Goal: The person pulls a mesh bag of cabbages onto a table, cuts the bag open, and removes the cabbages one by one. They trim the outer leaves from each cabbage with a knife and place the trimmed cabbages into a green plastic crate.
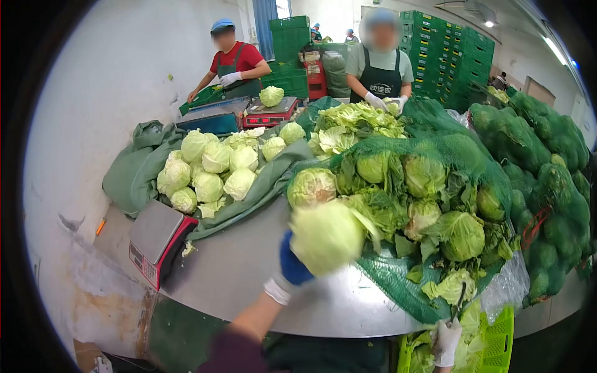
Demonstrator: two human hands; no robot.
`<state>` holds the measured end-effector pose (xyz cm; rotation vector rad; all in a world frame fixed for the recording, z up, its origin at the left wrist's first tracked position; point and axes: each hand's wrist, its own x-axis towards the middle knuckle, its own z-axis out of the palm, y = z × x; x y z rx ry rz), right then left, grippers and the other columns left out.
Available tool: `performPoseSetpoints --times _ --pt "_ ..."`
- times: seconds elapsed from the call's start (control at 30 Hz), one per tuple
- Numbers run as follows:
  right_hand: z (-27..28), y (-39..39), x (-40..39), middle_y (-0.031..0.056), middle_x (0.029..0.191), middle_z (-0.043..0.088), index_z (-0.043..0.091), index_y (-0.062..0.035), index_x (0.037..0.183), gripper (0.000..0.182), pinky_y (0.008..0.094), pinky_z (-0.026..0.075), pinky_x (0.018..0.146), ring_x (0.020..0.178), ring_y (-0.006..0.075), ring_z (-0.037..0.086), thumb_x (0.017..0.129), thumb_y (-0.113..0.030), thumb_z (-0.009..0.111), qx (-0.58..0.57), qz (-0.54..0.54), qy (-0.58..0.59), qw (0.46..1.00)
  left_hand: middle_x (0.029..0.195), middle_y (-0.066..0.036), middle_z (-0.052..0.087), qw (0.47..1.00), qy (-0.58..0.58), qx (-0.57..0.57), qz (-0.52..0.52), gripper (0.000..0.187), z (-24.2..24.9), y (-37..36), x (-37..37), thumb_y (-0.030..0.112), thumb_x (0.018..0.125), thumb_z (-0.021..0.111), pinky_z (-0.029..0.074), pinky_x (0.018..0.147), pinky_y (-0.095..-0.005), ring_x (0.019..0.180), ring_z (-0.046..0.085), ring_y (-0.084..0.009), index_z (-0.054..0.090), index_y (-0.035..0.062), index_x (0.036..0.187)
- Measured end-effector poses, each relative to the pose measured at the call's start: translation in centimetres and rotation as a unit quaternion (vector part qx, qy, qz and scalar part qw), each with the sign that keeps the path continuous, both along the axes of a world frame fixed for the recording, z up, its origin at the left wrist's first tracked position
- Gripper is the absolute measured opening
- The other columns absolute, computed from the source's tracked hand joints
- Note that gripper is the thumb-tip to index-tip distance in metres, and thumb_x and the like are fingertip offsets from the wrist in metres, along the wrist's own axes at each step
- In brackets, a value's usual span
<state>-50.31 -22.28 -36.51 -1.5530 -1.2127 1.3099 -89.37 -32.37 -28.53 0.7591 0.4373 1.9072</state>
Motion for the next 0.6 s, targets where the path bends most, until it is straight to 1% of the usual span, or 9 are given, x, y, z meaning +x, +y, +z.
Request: performPoseSetpoints --times 0.03,0.07,0.1,0.17,0.23,0.4,0.43,0.5,0.6 --pt "-1.6 0.4 0.8 0.0028 0.051 0.048 0.048 -0.0032 0.084 0.005 0.0245 0.033 0.032 0.035 0.0116 0.045 0.083 -0.005 0.053 -0.015 -0.036 -0.005 0.999 0.134 -0.01 0.048 0.933 0.275 -0.053 0.225 0.068 -0.9 1.1 -3.5 0.047 0.085 0.059 0.045 0.097 -0.0436 0.117 0.052 -0.0261 0.038 0.01 0.137" --pt "-3.6 0.5 1.8 0.0028 0.051 0.048 0.048 -0.0032 0.084 0.005 0.0245 0.033 0.032 0.035 0.0116 0.045 0.083 -0.005 0.053 -0.015 -0.033 -0.005 0.999 0.138 -0.012 0.044 0.99 -0.117 -0.069 0.047 0.072 -1.0 1.9 -7.4 0.064 0.084 0.044 0.045 0.094 -0.0491 0.121 0.048 -0.0325 0.037 0.0175 0.139" --pt "-5.8 0.4 3.1 0.0013 0.05 0.045 0.048 -0.0048 0.083 0.008 0.025 0.032 0.031 0.034 0.0114 0.042 0.085 -0.011 0.053 -0.016 -0.078 -0.032 0.996 0.142 -0.013 0.039 0.989 -0.135 -0.05 0.034 0.075 -0.9 2.9 -11.6 0.067 0.082 0.043 0.045 0.092 -0.0522 0.124 0.043 -0.0377 0.034 0.0236 0.141" --pt "-7.5 -0.1 3.7 -0.0003 0.048 0.042 0.048 -0.0065 0.082 0.012 0.0256 0.03 0.031 0.033 0.0112 0.039 0.086 -0.016 0.054 -0.019 -0.123 -0.06 0.99 0.144 -0.014 0.037 0.98 -0.199 -0.017 0.005 0.076 -0.4 4.5 -18.6 0.065 0.081 0.046 0.043 0.095 -0.0534 0.127 0.039 -0.0423 0.033 0.0223 0.142" --pt "-6.7 -1.6 4.2 0.0306 0.097 0.063 0.059 0.0126 0.104 0.06 0.0414 0.046 0.081 0.087 0.0399 0.06 0.091 -0.046 0.054 0.083 -0.082 -0.293 0.949 0.143 -0.008 0.039 0.983 -0.118 -0.045 0.13 0.076 -0.6 6.5 -24.5 0.063 0.077 0.051 0.042 0.096 -0.0553 0.128 0.041 -0.0354 0.037 0.0232 0.14" --pt "-7.4 -1.4 6.0 0.0308 0.107 0.061 0.057 0.0102 0.114 0.063 0.0407 0.045 0.088 0.1 0.0366 0.061 0.09 -0.048 0.053 -0.048 -0.111 -0.362 0.924 0.131 -0.003 0.052 0.951 -0.14 -0.09 0.262 0.06 -4.3 9.6 -34.3 0.055 0.079 0.057 0.047 0.089 -0.0527 0.116 0.052 -0.0293 0.048 0.0235 0.13" --pt "-8.6 -1.3 6.8 0.0308 0.107 0.061 0.057 0.0102 0.114 0.063 0.0407 0.045 0.088 0.1 0.0366 0.061 0.09 -0.048 0.053 -0.054 -0.119 -0.369 0.92 0.129 -0.005 0.053 0.945 -0.133 -0.084 0.287 0.06 -4.8 10.1 -35.4 0.052 0.079 0.06 0.048 0.089 -0.052 0.114 0.053 -0.0295 0.048 0.0215 0.129" --pt "-12.6 0.1 9.0 0.0037 0.053 0.046 0.046 -0.0041 0.084 0.024 0.0254 0.029 0.032 0.034 0.0105 0.039 0.091 -0.025 0.054 -0.03 -0.298 -0.07 0.951 0.126 -0.011 0.051 0.929 -0.286 -0.114 0.207 0.062 -3.6 10.9 -36.1 0.04 0.078 0.068 0.049 0.092 -0.0468 0.113 0.053 -0.0321 0.046 0.0123 0.129" --pt "-14.5 0.6 14.2 0.0058 0.059 0.053 0.052 0.0018 0.086 0.035 0.0334 0.036 0.038 0.041 0.017 0.046 0.093 -0.033 0.054 -0.08 -0.273 -0.19 0.94 0.131 -0.013 0.049 0.955 -0.018 -0.139 0.261 0.042 -0.2 12.0 -28.0 0.033 0.093 0.052 0.048 0.095 -0.0466 0.113 0.055 -0.0332 0.049 0.0112 0.129"
